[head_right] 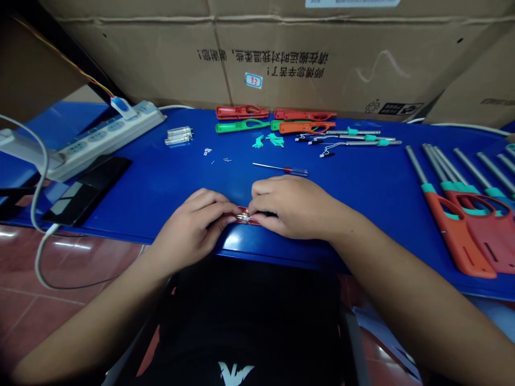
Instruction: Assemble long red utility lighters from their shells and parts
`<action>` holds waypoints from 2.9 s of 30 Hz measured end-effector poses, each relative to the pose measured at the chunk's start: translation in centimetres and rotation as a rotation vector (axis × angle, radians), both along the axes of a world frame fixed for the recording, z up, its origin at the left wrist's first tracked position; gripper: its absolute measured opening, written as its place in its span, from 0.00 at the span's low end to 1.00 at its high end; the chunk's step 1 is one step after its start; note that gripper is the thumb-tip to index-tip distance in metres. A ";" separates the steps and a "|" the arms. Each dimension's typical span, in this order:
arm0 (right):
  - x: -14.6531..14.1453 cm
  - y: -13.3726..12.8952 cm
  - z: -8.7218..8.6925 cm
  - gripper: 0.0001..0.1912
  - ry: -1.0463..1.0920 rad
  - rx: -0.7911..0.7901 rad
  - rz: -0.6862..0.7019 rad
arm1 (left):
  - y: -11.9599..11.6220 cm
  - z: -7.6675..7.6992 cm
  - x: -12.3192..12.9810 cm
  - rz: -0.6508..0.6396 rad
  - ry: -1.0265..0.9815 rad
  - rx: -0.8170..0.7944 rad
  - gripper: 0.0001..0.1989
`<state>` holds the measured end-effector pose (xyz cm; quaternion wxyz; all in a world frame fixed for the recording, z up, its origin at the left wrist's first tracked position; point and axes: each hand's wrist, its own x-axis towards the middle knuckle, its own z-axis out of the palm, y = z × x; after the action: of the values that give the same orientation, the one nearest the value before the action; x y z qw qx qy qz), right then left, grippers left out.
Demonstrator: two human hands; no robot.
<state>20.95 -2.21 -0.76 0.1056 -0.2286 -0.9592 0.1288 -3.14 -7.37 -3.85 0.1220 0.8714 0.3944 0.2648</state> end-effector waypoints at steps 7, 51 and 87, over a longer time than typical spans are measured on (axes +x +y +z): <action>-0.6 0.0 0.0 0.14 -0.076 0.216 0.110 | 0.1 0.2 0.1 0.013 0.032 -0.048 0.10; -1.0 0.4 -1.1 0.09 0.189 -0.240 -0.404 | 1.5 0.0 0.3 0.114 -0.067 -0.089 0.08; -4.4 -1.7 -2.4 0.11 0.170 0.113 -0.100 | 1.3 0.8 -2.3 -0.023 -0.047 -0.268 0.17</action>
<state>16.58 -3.88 -3.14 0.2056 -0.2581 -0.9399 0.0882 -5.42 -6.05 -3.07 0.2497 0.8455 0.4132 0.2284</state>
